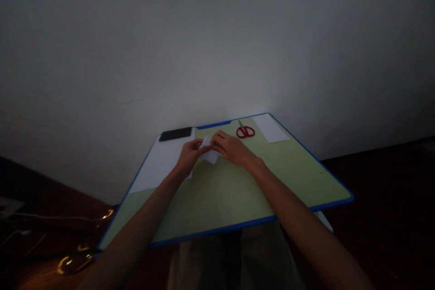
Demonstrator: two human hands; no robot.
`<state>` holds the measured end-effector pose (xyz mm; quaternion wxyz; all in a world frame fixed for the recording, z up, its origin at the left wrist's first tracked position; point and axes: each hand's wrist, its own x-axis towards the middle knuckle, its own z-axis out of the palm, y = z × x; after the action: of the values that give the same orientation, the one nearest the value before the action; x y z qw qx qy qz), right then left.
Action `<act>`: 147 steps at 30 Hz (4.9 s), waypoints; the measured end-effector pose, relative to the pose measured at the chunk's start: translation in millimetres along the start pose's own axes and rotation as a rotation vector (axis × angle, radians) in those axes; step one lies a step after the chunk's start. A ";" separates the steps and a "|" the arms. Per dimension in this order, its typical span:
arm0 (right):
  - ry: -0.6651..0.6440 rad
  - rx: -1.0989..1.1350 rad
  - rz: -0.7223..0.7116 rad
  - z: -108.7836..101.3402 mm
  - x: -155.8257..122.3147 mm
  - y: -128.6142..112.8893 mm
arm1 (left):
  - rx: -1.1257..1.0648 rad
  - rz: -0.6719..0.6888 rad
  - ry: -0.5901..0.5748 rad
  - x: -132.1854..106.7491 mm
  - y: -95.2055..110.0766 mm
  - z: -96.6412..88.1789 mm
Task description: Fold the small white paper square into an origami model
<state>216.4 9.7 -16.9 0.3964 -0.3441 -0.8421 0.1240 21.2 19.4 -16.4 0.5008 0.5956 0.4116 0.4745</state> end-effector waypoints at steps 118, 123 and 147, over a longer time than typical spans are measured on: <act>0.201 0.306 0.261 10.3 7.1 5.3 | 0.010 -0.051 -0.119 -2.1 1.6 -2.4; 0.208 0.345 0.281 10.9 7.5 9.2 | 0.034 -0.049 -0.097 -2.8 1.4 -2.5; 0.067 0.240 0.271 8.3 2.9 8.2 | 0.065 -0.031 -0.137 -6.7 10.8 -3.8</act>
<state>212.8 18.2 -24.7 0.4421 -0.4086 -0.7535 0.2644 16.3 12.0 -6.6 0.5155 0.6363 0.4007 0.4109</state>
